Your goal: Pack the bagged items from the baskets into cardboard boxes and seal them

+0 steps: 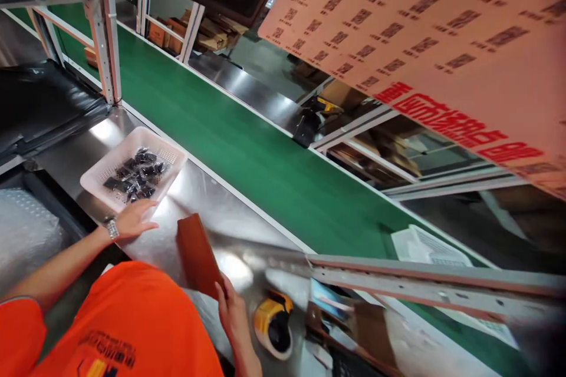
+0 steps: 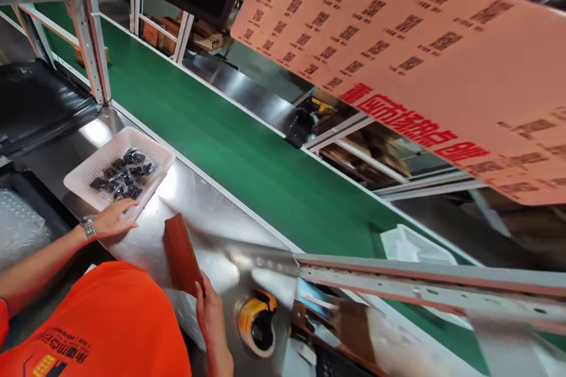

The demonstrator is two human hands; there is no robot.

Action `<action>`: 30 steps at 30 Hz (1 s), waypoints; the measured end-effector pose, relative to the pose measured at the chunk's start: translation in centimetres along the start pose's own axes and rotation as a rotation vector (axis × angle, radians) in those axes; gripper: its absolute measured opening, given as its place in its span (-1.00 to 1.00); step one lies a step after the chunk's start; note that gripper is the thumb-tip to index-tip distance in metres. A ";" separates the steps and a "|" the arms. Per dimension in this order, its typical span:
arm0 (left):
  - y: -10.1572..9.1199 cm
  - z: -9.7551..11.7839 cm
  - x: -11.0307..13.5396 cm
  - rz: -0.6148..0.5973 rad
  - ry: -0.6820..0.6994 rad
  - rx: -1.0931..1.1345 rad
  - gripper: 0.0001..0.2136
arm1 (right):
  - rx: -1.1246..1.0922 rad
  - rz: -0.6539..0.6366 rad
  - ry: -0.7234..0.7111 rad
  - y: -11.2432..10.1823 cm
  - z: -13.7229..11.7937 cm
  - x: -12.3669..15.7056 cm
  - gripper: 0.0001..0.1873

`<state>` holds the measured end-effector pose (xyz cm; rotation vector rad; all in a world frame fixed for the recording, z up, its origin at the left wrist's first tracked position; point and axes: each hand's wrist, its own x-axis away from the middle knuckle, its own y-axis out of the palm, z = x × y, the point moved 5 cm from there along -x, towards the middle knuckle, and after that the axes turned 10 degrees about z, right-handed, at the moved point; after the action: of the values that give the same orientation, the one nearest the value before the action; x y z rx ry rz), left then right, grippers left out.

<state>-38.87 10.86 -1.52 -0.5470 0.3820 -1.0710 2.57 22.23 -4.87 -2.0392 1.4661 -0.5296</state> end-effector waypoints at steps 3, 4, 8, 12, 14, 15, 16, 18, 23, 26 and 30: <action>9.7 3.4 0.1 -0.021 -0.053 0.148 -0.21 | -0.080 -0.095 0.023 -0.3 -1.1 1.1 -0.36; 12.7 4.1 -0.1 -0.016 -0.091 0.164 -0.14 | -0.099 -0.111 0.040 -0.4 -1.4 1.4 -0.34; 19.8 4.7 -1.5 0.026 -0.207 0.222 -0.13 | -0.174 -0.093 0.181 -0.9 -0.5 3.3 -0.19; 20.6 4.4 -1.6 -0.019 -0.192 0.216 -0.15 | -0.301 0.036 0.401 -0.2 2.7 5.4 -0.04; 20.3 4.8 -0.7 -0.049 -0.156 0.183 -0.16 | -0.334 0.131 0.453 0.2 3.9 5.9 -0.05; 20.4 5.3 -0.1 -0.081 -0.120 0.168 -0.17 | -0.331 0.189 0.465 0.4 4.3 6.0 -0.07; 20.6 5.9 0.7 -0.128 -0.070 0.156 -0.17 | -0.322 0.246 0.474 0.5 4.5 5.8 -0.08; 21.4 7.4 2.2 -0.231 0.042 0.136 -0.16 | -0.337 0.316 0.489 0.7 4.4 5.0 -0.09; 20.3 9.1 3.2 -0.183 0.075 0.065 -0.01 | -0.628 0.316 0.386 0.3 2.9 1.5 -0.12; 17.8 8.5 2.2 -0.197 0.022 -0.003 0.05 | -0.745 0.281 0.240 -1.0 3.2 0.3 -0.05; 16.0 7.8 2.4 -0.330 0.010 -0.146 -0.06 | -0.774 0.168 0.339 -0.2 5.3 0.2 0.00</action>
<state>-22.14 16.45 -4.80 -0.7523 0.3887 -1.3705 6.05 23.22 -8.75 -2.4263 2.2896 -0.2574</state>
